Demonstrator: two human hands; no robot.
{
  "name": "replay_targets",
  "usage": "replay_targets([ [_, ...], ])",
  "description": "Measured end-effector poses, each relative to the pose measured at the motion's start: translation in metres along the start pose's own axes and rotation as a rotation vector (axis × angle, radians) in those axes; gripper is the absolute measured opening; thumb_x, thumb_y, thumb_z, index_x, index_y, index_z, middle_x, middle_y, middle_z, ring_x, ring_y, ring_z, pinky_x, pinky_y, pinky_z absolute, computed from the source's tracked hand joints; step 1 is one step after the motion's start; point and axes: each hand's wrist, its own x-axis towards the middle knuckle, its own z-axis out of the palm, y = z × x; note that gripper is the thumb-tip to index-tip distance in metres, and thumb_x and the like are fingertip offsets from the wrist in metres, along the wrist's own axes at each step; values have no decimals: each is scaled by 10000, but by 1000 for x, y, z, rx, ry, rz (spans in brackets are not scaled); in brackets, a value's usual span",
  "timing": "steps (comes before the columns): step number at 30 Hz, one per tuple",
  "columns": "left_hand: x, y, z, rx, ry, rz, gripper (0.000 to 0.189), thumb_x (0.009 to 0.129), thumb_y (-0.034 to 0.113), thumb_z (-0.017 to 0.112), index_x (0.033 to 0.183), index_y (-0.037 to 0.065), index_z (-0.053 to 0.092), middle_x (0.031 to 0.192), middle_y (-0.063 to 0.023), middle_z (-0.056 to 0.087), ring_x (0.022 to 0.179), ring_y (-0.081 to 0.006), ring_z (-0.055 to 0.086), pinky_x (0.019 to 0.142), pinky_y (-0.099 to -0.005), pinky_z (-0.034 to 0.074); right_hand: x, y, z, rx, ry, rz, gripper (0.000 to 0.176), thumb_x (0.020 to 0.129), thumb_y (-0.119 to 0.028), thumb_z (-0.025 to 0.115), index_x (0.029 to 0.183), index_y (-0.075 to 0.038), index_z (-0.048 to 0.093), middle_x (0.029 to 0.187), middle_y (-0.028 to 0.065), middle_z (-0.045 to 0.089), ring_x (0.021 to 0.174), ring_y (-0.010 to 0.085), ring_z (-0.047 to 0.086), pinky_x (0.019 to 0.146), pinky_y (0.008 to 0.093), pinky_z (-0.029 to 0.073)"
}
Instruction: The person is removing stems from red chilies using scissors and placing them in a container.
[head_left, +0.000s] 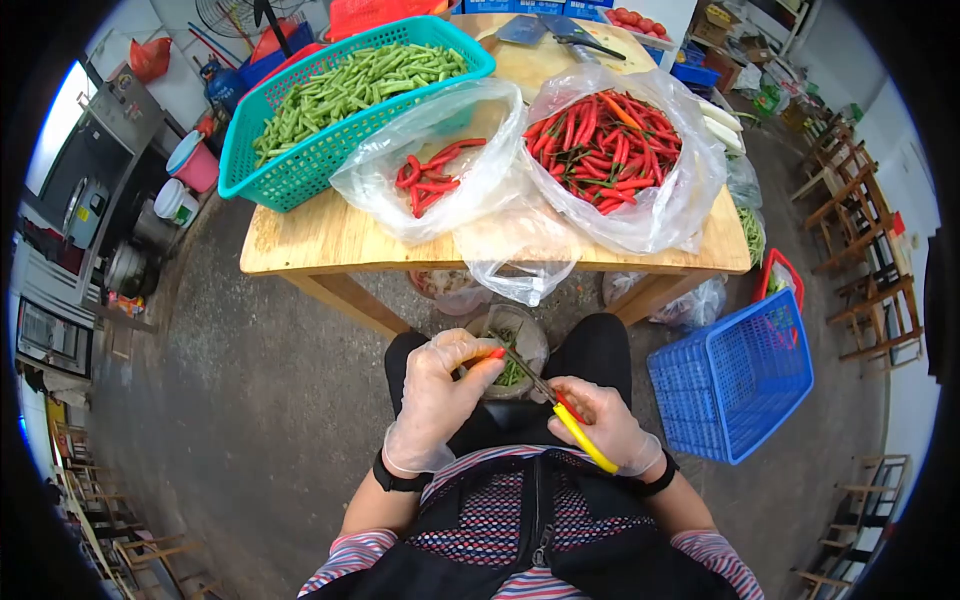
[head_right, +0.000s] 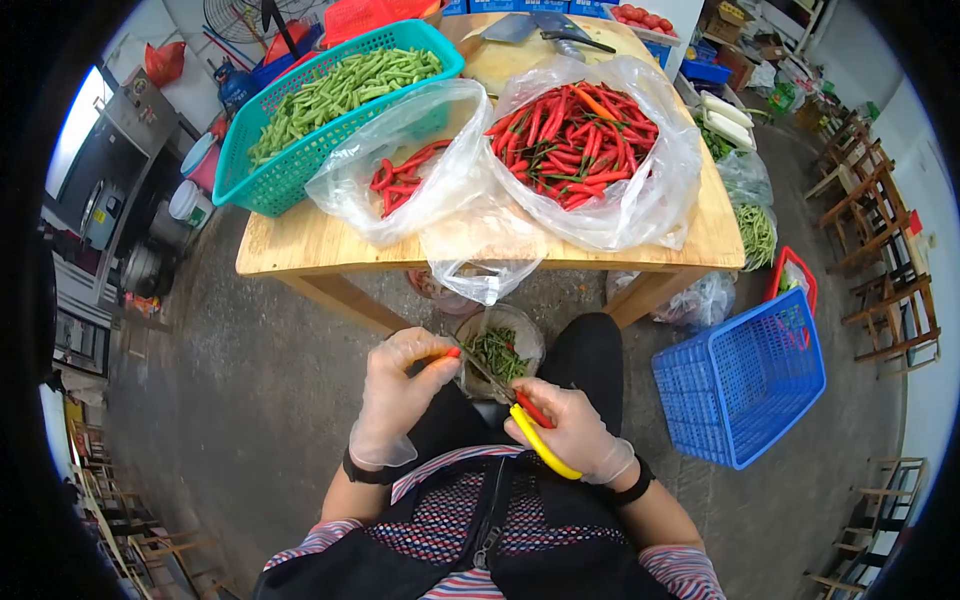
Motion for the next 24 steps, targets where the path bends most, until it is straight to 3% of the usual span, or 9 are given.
replay_targets([
  [3, -1, -3, -3, -44, -74, -77, 126, 722, 4, 705, 845, -20, 686, 737, -83, 613, 713, -196, 607, 657, -298, 470, -1, 2, -3, 608, -297, 320, 276, 915, -148, 588, 1129, 23, 558, 765, 14, 587, 624, 111, 568, 637, 228, 473],
  [7, -2, -5, -5, -60, -119, -105, 135, 728, 7, 699, 859, -25, 686, 743, -84, 606, 717, -188, 598, 660, -288, 464, -1, -7, -9, 875, -347, 405, 303, 944, -234, 492, 1060, 39, 553, 589, -55, 430, 481, 10, 394, 479, 148, 303],
  [10, -3, -15, -2, -90, -143, -147, 135, 736, 2, 691, 866, -33, 686, 747, -83, 601, 710, -173, 587, 654, -280, 460, -2, -7, -12, 909, -344, 438, 337, 942, -259, 484, 1064, 48, 550, 598, -47, 449, 489, 14, 407, 480, 151, 311],
  [15, -4, -20, 1, -236, -122, -222, 92, 802, 11, 665, 880, -33, 684, 762, -48, 618, 731, -142, 591, 668, -267, 472, -2, 10, -14, 817, -373, 403, 317, 920, -231, 555, 1099, 30, 542, 684, 0, 515, 564, 38, 476, 536, 175, 386],
  [17, -5, -23, 4, -488, -80, -344, 110, 829, 32, 656, 925, -19, 667, 800, -54, 629, 749, -145, 600, 694, -270, 484, -7, 21, -4, 123, -190, 196, 399, 867, -231, 656, 1151, 7, 511, 830, 91, 592, 708, 166, 598, 654, 261, 479],
  [18, -6, -25, 5, -739, -40, -466, 130, 856, 53, 647, 971, -6, 651, 838, -59, 640, 767, -147, 609, 721, -273, 496, -7, 19, -3, 123, -194, 192, 399, 867, -231, 656, 1151, 7, 511, 830, 91, 592, 708, 166, 598, 654, 261, 479],
  [20, -3, -36, 8, -904, -26, -451, 153, 872, 70, 636, 1010, 7, 620, 881, -75, 644, 791, -157, 617, 753, -284, 502, -5, 14, -1, -109, -130, 160, 516, 808, -255, 731, 1185, -8, 480, 965, 167, 609, 861, 302, 631, 766, 351, 495],
  [21, -2, -40, 9, -1072, -18, -433, 178, 888, 87, 625, 1049, 19, 589, 925, -92, 649, 816, -167, 625, 785, -295, 508, -6, 16, 2, -68, -98, 141, 546, 787, -273, 747, 1184, -8, 481, 967, 199, 608, 867, 351, 630, 759, 377, 494],
  [24, -1, -44, 11, -1156, 42, -500, 180, 899, 93, 609, 1058, 26, 560, 969, -104, 646, 840, -179, 628, 811, -306, 503, -7, 12, 5, 26, -77, 183, 539, 787, -265, 745, 1181, -10, 482, 945, 181, 610, 844, 326, 632, 749, 371, 496],
])
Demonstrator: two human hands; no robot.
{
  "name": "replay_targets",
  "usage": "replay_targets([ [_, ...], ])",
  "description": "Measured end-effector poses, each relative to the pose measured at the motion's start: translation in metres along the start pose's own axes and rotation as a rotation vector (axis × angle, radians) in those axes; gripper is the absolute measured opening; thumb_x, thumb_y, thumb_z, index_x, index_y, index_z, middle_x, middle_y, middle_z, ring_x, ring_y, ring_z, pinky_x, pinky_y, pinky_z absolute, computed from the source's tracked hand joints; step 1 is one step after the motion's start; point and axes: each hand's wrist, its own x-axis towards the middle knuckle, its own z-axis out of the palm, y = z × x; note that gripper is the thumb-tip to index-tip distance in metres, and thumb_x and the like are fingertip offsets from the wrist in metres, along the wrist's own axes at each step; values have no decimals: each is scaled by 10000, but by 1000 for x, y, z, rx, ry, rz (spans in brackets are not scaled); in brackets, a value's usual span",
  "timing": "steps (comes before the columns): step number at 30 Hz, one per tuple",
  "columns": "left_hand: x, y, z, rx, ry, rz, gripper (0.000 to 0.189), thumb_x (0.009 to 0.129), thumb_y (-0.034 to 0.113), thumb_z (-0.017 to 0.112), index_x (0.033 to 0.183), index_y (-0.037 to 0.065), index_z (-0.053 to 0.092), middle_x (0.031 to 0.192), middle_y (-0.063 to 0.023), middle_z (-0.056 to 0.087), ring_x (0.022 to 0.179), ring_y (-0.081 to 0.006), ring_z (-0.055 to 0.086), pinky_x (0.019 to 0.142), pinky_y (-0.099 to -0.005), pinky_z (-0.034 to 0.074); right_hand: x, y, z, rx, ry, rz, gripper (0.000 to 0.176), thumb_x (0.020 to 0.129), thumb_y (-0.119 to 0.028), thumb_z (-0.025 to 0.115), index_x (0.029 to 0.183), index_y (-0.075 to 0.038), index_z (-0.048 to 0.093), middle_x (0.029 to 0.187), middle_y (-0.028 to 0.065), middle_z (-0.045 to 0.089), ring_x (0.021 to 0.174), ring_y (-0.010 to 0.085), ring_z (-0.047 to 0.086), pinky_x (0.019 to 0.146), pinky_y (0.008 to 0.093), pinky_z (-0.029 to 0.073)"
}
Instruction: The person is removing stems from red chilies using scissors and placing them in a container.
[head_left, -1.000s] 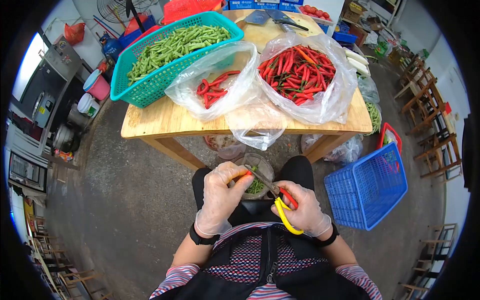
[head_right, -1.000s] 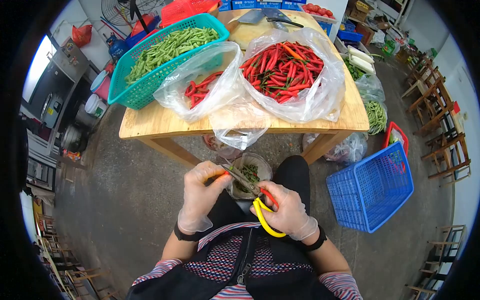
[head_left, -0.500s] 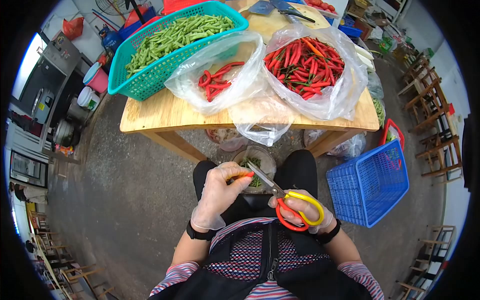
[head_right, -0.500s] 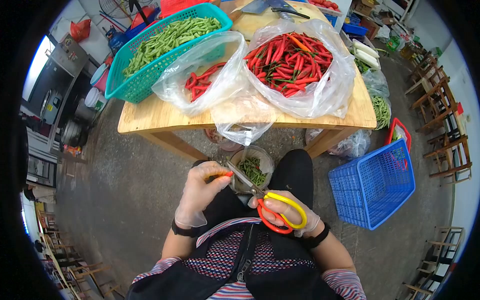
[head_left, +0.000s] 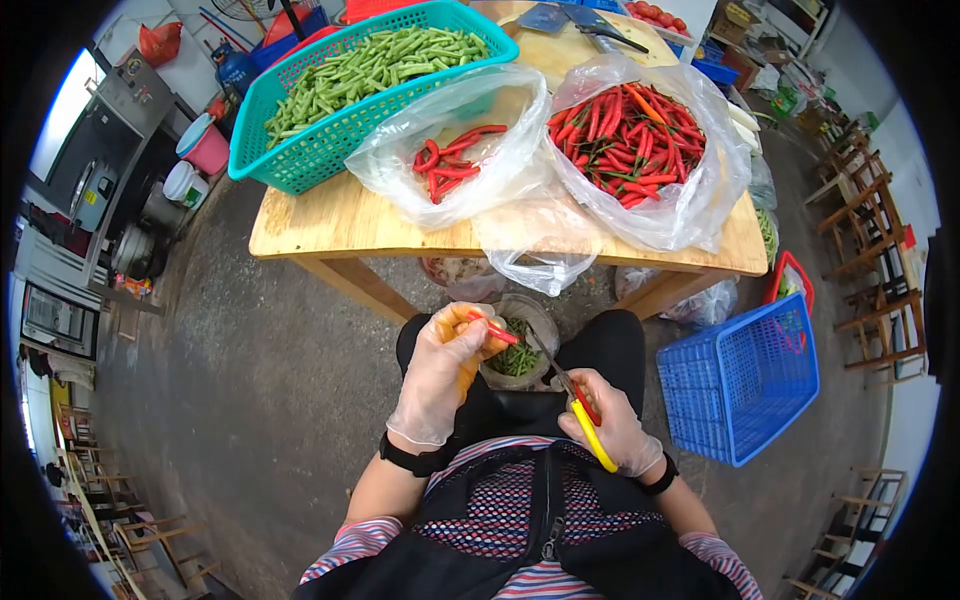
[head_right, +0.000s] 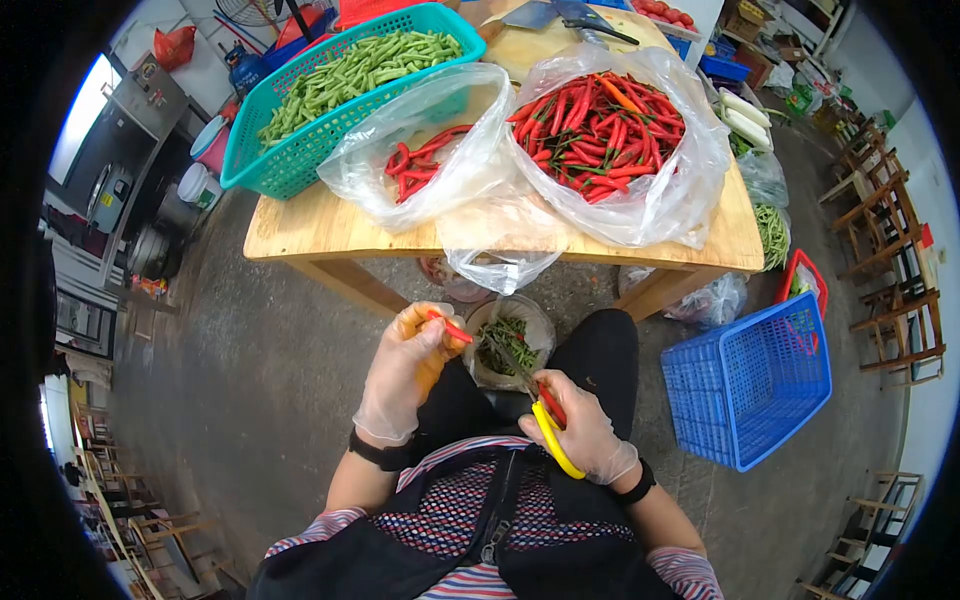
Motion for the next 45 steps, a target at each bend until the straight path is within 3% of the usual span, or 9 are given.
replay_targets([
  [7, -2, -2, 5, -50, 38, -50, 154, 906, 82, 593, 1048, 29, 564, 961, -99, 644, 847, -184, 631, 817, -314, 509, 8, -17, 8, -211, 138, -124, 470, 743, -235, 765, 1109, -40, 544, 767, 90, 566, 591, 214, 581, 546, 329, 478],
  [22, -10, -10, -3, -238, 40, -224, 131, 879, 92, 618, 994, 36, 587, 905, -87, 644, 809, -194, 639, 788, -341, 514, 7, 11, 25, -181, 206, -196, 421, 782, -239, 739, 1096, -30, 552, 751, 135, 617, 644, 281, 643, 577, 362, 513],
  [28, -8, 42, 36, 316, 143, 474, 71, 886, 30, 597, 952, 16, 574, 894, -77, 633, 757, -164, 624, 722, -303, 514, 2, 28, 22, -423, 3, 89, 423, 767, -370, 724, 1027, -82, 554, 724, 114, 634, 666, 319, 644, 583, 423, 506],
  [30, 7, 71, 48, 532, 189, 709, 76, 881, 15, 603, 949, 7, 571, 892, -78, 640, 755, -166, 626, 747, -300, 513, 0, 33, 25, -466, -13, 55, 400, 802, -384, 676, 1030, -78, 555, 713, 128, 636, 669, 328, 643, 597, 438, 504],
  [33, 48, 104, 55, 896, 255, 909, 248, 841, 7, 642, 1075, -14, 564, 993, -144, 630, 874, -232, 630, 815, -338, 503, 0, 27, 26, -452, -21, 62, 382, 812, -374, 661, 1028, -73, 564, 728, 142, 645, 676, 337, 644, 612, 443, 503],
  [35, 73, 115, 68, 1549, 500, 1292, 489, 769, -31, 666, 1233, 11, 520, 1131, -206, 580, 1023, -314, 583, 885, -381, 474, -1, 25, 26, -408, -28, 77, 370, 818, -366, 651, 1023, -68, 574, 745, 154, 652, 684, 344, 645, 623, 445, 504],
  [38, 87, 104, 85, 1735, 485, 1357, 557, 717, -60, 638, 1245, 65, 513, 1218, -225, 503, 1005, -384, 552, 854, -452, 468, -4, 29, 25, -399, -11, 57, 364, 818, -356, 651, 1020, -63, 579, 748, 160, 652, 682, 348, 643, 624, 443, 505],
  [43, 92, 58, 147, 1682, 4, 1361, 322, 666, 54, 651, 987, 55, 632, 906, -110, 593, 870, -301, 571, 765, -411, 467, -6, 28, 21, -396, -5, 42, 361, 811, -337, 653, 1017, -51, 579, 779, 165, 648, 723, 346, 646, 632, 441, 507],
  [45, 108, 38, 164, 1826, -83, 1299, 198, 727, 76, 607, 919, 77, 653, 865, -104, 596, 855, -277, 580, 732, -398, 466, -6, 27, 21, -412, -29, 24, 385, 799, -334, 687, 1032, -51, 570, 772, 124, 622, 688, 325, 626, 618, 405, 493],
])
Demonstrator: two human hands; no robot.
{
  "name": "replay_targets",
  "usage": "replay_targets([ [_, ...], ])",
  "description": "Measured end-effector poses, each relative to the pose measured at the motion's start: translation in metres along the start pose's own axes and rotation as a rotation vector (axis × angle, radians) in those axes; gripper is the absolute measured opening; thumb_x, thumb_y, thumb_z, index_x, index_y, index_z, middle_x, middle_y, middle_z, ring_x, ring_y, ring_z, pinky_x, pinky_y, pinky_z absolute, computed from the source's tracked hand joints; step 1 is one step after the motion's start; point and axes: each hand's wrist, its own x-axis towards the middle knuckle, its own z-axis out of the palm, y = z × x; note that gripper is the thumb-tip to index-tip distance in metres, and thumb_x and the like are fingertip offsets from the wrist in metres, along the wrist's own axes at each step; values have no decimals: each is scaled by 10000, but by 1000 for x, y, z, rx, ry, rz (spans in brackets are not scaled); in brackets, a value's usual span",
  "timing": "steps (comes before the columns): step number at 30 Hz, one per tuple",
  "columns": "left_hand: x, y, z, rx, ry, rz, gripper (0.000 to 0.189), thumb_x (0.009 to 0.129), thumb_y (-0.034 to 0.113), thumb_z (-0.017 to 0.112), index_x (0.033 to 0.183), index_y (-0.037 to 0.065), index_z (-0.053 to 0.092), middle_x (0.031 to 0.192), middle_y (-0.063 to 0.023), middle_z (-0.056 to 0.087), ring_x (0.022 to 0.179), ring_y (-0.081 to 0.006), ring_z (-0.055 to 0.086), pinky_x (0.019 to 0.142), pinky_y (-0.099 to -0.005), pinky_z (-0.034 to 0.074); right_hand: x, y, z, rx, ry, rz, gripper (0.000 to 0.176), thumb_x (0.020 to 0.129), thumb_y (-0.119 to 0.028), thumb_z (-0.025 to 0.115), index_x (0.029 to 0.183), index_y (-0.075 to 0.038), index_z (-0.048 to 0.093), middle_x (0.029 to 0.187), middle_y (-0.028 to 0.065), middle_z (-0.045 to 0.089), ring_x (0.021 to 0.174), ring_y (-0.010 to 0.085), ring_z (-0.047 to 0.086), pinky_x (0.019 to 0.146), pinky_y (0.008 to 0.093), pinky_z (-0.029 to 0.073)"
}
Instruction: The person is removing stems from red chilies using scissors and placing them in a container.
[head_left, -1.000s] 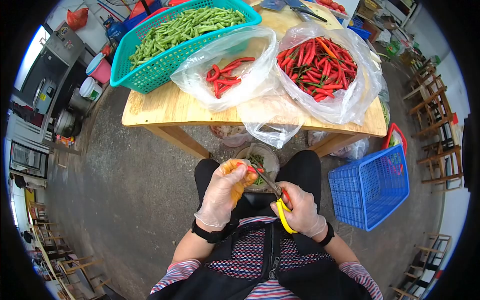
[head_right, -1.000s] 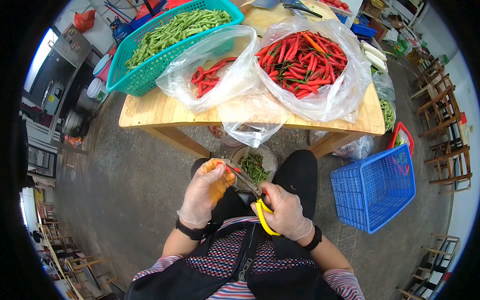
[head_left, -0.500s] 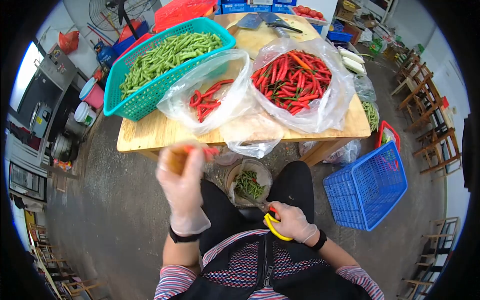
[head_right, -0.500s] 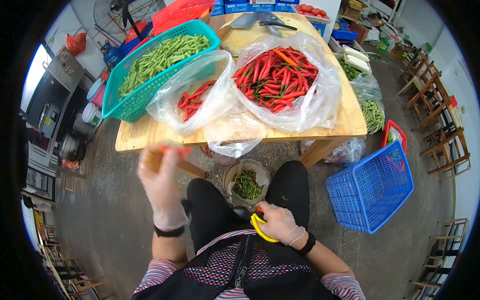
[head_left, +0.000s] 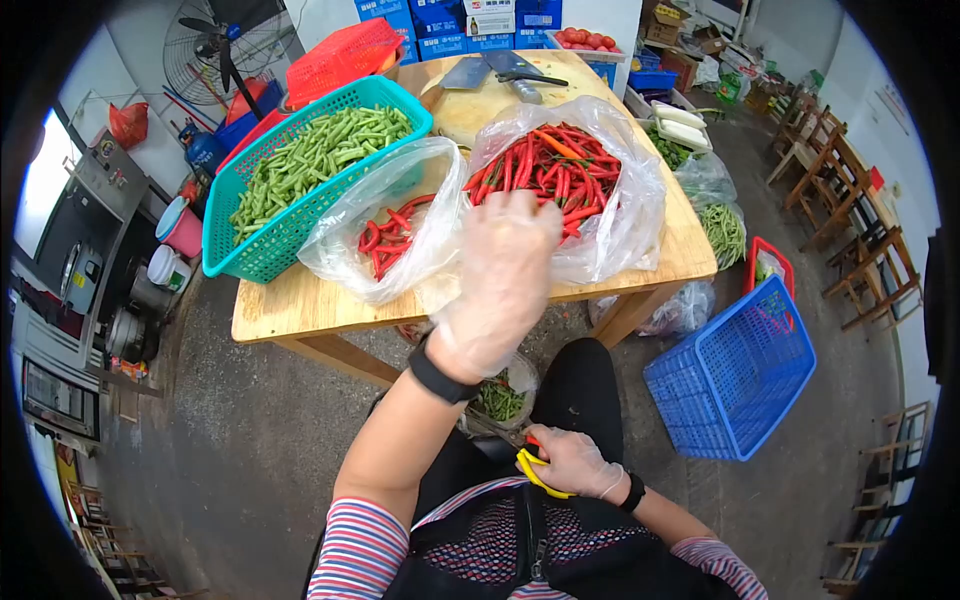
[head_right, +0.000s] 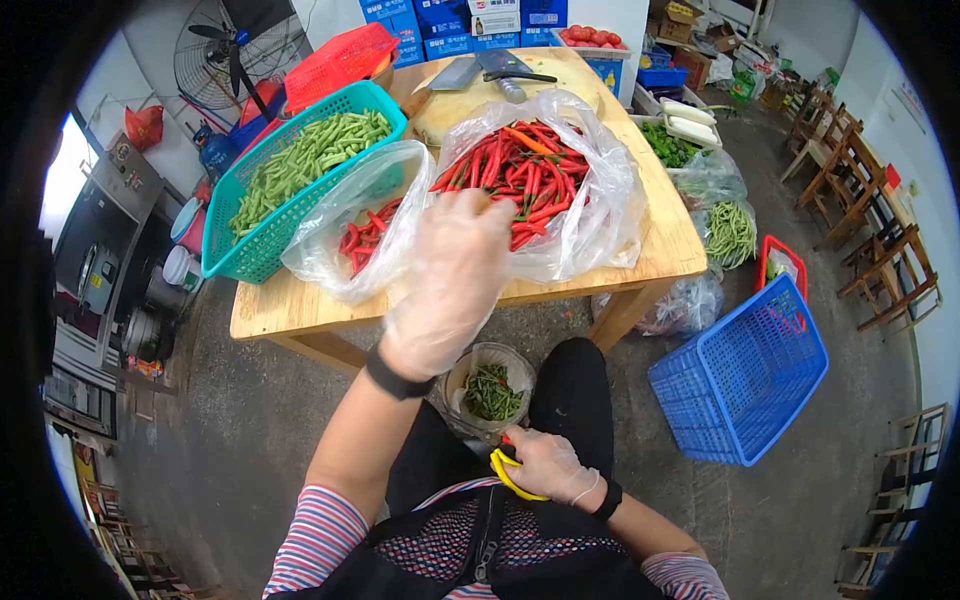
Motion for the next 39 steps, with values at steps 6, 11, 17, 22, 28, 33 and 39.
replay_targets([
  [6, 20, 5, 38, 118, -285, 67, 126, 765, 120, 568, 856, 113, 656, 851, -97, 609, 854, -265, 603, 722, -387, 467, -5, -2, -3, 41, 26, 5, 358, 808, -320, 658, 1035, -53, 583, 784, 164, 646, 729, 342, 645, 630, 436, 507],
  [11, 17, 1, 40, 83, -169, 70, 128, 754, 84, 571, 854, 91, 651, 826, -95, 627, 840, -269, 626, 713, -397, 484, -6, -1, -3, 26, 18, 24, 360, 812, -326, 658, 1047, -66, 582, 752, 143, 643, 699, 333, 645, 612, 433, 503],
  [17, -11, 3, -16, -985, 240, -402, 136, 802, -14, 655, 923, -1, 595, 838, -70, 633, 775, -186, 627, 709, -315, 500, -3, 1, -1, 34, 30, 72, 398, 793, -330, 697, 1069, -71, 575, 733, 116, 625, 680, 317, 640, 613, 414, 505],
  [22, -108, -4, -52, -1677, 245, -1060, 87, 866, 43, 648, 944, 22, 615, 847, -53, 622, 768, -152, 608, 735, -306, 506, 1, 7, 5, 211, 275, -28, 445, 759, -269, 755, 1086, -54, 542, 828, 138, 635, 704, 311, 640, 623, 388, 513],
  [28, -186, -1, -46, -1920, 360, -1522, 94, 858, 56, 674, 946, 34, 653, 869, -45, 642, 707, -129, 578, 682, -259, 467, 11, -21, -16, 332, 234, -129, 480, 759, -221, 760, 1129, -28, 523, 796, 116, 591, 658, 249, 614, 598, 340, 488],
  [33, -198, 8, -41, -1767, 331, -1541, 122, 850, 57, 685, 967, 25, 668, 910, -58, 665, 733, -123, 600, 695, -247, 485, 16, -24, -6, 325, 188, -120, 499, 760, -249, 761, 1141, -26, 528, 781, 115, 591, 645, 245, 608, 591, 348, 485],
  [39, -197, 14, -37, -1473, 267, -1409, 134, 844, 8, 671, 978, -5, 670, 904, -76, 677, 753, -120, 616, 701, -233, 494, 11, -22, -8, 274, 145, -62, 436, 812, -216, 713, 1146, -14, 519, 944, 186, 623, 828, 309, 650, 727, 345, 505],
])
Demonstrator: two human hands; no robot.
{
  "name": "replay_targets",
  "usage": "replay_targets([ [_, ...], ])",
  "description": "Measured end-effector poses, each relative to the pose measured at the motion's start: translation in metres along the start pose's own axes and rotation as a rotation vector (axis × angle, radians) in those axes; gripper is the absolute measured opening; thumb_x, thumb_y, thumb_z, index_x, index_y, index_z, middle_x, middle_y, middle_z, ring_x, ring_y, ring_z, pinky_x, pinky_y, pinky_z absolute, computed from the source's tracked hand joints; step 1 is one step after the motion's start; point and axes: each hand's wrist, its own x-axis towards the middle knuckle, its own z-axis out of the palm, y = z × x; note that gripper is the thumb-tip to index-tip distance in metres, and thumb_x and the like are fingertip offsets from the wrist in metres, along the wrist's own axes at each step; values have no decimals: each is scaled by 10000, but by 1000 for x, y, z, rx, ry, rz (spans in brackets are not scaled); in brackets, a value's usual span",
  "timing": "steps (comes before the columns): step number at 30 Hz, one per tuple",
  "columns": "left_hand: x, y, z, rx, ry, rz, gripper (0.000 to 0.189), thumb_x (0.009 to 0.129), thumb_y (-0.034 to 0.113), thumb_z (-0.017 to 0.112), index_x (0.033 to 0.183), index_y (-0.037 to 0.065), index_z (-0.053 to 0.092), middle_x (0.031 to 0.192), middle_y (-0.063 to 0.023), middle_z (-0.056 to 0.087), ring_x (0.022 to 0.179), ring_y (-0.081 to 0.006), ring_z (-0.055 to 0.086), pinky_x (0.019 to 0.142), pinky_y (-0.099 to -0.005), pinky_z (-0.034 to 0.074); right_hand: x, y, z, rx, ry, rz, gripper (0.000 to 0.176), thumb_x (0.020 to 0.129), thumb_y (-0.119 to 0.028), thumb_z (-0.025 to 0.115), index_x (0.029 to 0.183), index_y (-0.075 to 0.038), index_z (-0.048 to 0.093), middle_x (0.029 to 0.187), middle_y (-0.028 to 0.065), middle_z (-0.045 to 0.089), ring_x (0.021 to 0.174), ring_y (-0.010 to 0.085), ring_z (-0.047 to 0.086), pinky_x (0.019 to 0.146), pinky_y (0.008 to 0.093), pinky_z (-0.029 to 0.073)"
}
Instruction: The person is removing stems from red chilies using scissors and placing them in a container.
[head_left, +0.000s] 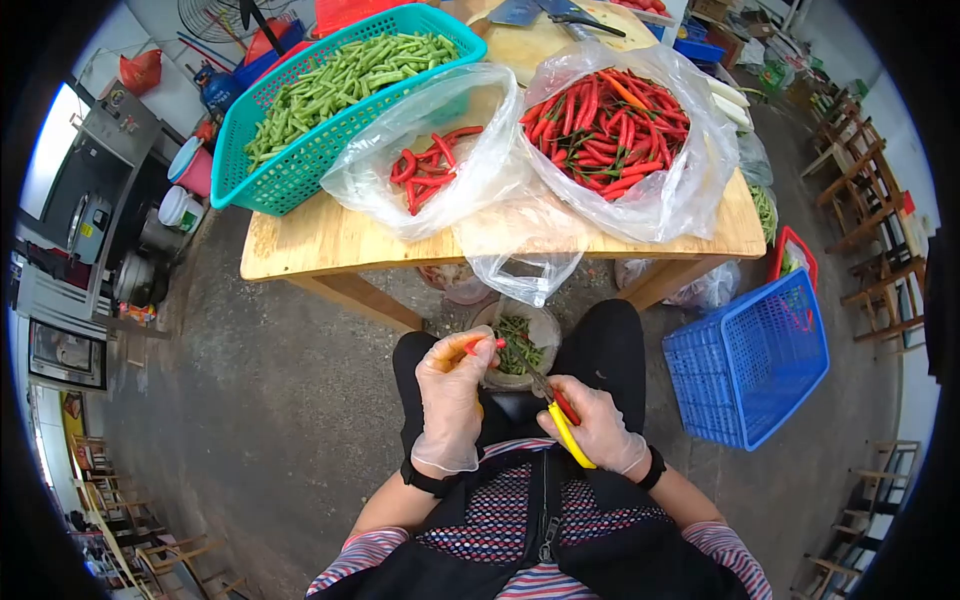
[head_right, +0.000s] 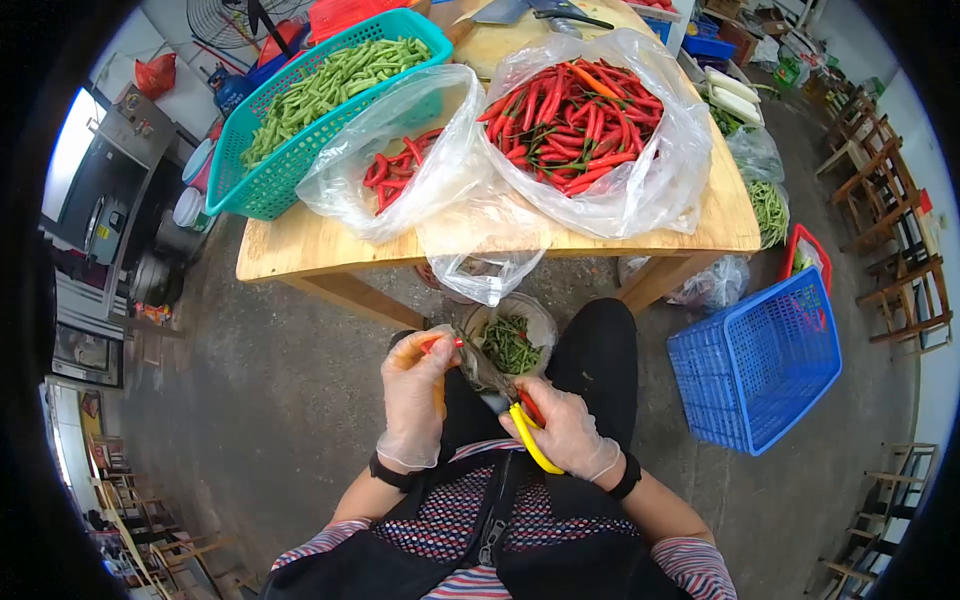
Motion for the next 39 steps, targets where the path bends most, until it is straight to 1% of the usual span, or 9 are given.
replay_targets([
  [3, 2, -4, 2, -9, -12, 26, 129, 845, 11, 670, 972, -13, 666, 882, -74, 675, 740, -118, 610, 705, -229, 490, -3, 7, 2, 38, -25, -5, 387, 838, -201, 683, 1144, -20, 530, 893, 124, 635, 771, 263, 646, 730, 320, 505],
  [8, 3, -7, 3, -115, -25, -58, 130, 860, 23, 658, 986, -10, 653, 909, -70, 663, 750, -122, 603, 726, -240, 492, 1, 0, -11, 909, -385, 306, 290, 932, -229, 554, 1111, -3, 525, 696, -27, 501, 574, 51, 460, 570, 202, 413],
  [11, 3, -8, 1, -154, -41, -91, 133, 866, 31, 655, 993, -6, 648, 926, -66, 655, 765, -126, 602, 735, -246, 495, 1, 0, -14, 1043, -399, 232, 337, 952, -290, 507, 1093, 16, 514, 662, -28, 469, 528, 22, 408, 501, 173, 347],
  [22, 3, -6, 3, -195, -99, -116, 120, 871, 9, 639, 989, -15, 648, 952, -77, 647, 798, -135, 621, 755, -251, 518, 1, 25, -22, 1522, -714, 554, 446, 902, -422, 558, 1088, -25, 481, 606, -17, 443, 430, 49, 370, 390, 183, 313],
  [28, 0, -1, 2, -76, -73, -38, 134, 866, -5, 632, 997, -22, 652, 935, -81, 653, 792, -128, 620, 749, -234, 502, 2, 28, -28, 1541, -597, 509, 419, 902, -397, 583, 1060, -22, 483, 606, -26, 446, 428, 40, 368, 399, 172, 296],
  [30, 3, 10, 3, 44, -45, 133, 133, 855, 5, 645, 985, -22, 660, 885, -75, 664, 751, -121, 615, 714, -222, 484, 10, 29, -25, 809, -406, 331, 395, 880, -378, 602, 1065, -41, 511, 615, -19, 431, 475, 68, 417, 436, 209, 356],
  [31, 7, 19, 5, 96, -42, 234, 128, 855, 6, 647, 979, -20, 662, 873, -69, 667, 731, -119, 612, 699, -226, 487, 13, 28, -11, 236, -41, -116, 403, 835, -381, 664, 1027, -47, 545, 648, 31, 512, 555, 170, 549, 532, 309, 458],
  [32, 12, 31, 7, 147, -39, 336, 123, 854, 8, 648, 973, -18, 665, 860, -63, 669, 711, -117, 609, 683, -231, 490, 6, 23, -15, -186, -105, 109, 380, 789, -327, 691, 1022, -54, 567, 744, 107, 601, 690, 288, 631, 644, 394, 505],
  [39, 93, 123, 40, 934, 217, 1156, 225, 786, -69, 630, 1005, -24, 650, 912, -116, 667, 822, -209, 632, 720, -312, 505, 3, 42, 14, -499, 119, 99, 352, 714, -249, 696, 998, -61, 609, 824, 155, 633, 751, 326, 642, 664, 414, 520],
])
